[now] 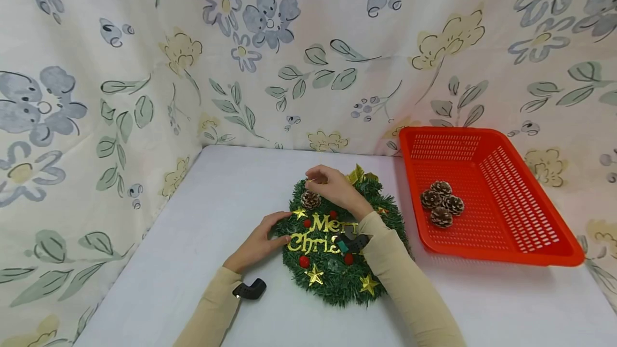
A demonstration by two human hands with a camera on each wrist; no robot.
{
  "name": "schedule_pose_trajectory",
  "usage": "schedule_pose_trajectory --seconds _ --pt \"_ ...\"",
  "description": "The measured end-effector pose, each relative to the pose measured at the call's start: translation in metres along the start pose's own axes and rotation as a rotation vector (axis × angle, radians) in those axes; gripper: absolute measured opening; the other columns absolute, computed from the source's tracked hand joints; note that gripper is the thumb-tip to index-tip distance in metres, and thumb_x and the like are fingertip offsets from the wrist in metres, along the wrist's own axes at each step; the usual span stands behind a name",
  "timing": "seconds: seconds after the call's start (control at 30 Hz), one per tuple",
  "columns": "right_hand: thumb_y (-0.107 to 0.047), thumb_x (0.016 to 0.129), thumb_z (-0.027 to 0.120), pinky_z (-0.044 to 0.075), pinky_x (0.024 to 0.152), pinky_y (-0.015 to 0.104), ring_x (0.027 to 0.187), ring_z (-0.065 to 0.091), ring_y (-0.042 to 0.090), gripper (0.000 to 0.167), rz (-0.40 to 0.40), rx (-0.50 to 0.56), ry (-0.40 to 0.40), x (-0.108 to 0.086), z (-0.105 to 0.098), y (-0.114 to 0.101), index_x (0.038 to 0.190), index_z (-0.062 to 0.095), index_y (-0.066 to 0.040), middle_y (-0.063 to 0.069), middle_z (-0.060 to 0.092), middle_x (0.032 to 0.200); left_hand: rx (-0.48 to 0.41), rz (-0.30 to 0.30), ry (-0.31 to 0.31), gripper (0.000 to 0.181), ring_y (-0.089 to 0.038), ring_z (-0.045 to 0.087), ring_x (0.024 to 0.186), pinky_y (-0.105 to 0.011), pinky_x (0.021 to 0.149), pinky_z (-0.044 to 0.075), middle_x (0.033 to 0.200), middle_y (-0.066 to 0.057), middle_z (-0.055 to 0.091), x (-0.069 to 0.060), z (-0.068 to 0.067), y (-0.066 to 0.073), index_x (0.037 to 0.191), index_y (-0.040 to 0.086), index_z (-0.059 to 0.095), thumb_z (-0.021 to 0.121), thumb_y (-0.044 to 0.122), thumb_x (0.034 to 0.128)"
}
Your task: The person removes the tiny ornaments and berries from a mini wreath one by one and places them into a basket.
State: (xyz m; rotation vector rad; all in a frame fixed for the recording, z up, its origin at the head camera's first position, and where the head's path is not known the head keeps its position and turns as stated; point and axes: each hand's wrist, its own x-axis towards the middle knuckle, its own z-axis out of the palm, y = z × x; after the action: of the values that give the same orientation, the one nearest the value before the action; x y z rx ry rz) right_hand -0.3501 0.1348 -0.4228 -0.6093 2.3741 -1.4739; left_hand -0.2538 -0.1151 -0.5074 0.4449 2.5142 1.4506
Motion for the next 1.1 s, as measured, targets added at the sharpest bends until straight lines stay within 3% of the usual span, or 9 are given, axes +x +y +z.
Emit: schedule_pose_trajectory --seconds 0.47,0.8,0.93,1.1 --pt "-0.029 0.101 0.065 0.051 0.106 0.051 0.131 0.056 0.033 0.046 0.028 -0.032 -0.07 0.002 0.008 0.015 0.141 0.055 -0.009 0.015 0.058 0.142 0.005 0.002 0.0 0.061 -0.038 0.027 0.153 -0.063 0.121 0.029 0.163 -0.015 0.031 -0.001 0.001 -0.001 0.154 0.024 0.043 0.068 0.029 0.0978" --pt "-0.021 0.1 0.066 0.047 0.112 0.053 0.137 0.052 0.037 0.048 -0.042 -0.009 -0.114 0.001 0.01 0.022 0.143 0.053 -0.005 0.018 0.053 0.146 -0.017 0.008 0.01 0.06 -0.035 0.029 0.152 -0.062 0.122 0.028 0.161 -0.012 0.034 -0.001 0.0 0.001 0.153 0.023 0.045 0.069 0.027 0.0972" --pt "-0.017 0.1 0.066 0.05 0.107 0.05 0.13 0.056 0.036 0.045 -0.08 -0.002 -0.118 0.001 0.011 0.024 0.14 0.055 -0.001 0.019 0.056 0.139 -0.015 0.01 0.01 0.06 -0.035 0.03 0.152 -0.061 0.122 0.029 0.161 -0.012 0.034 -0.001 0.0 0.0 0.152 0.023 0.045 0.069 0.026 0.0974" --pt "-0.017 0.099 0.066 0.055 0.098 0.045 0.118 0.062 0.029 0.04 -0.07 -0.007 -0.124 0.0 0.014 0.026 0.136 0.057 -0.002 0.015 0.057 0.131 0.0 0.012 0.004 0.06 -0.034 0.029 0.152 -0.06 0.122 0.029 0.161 -0.011 0.033 -0.001 0.0 0.001 0.153 0.024 0.045 0.068 0.027 0.0976"
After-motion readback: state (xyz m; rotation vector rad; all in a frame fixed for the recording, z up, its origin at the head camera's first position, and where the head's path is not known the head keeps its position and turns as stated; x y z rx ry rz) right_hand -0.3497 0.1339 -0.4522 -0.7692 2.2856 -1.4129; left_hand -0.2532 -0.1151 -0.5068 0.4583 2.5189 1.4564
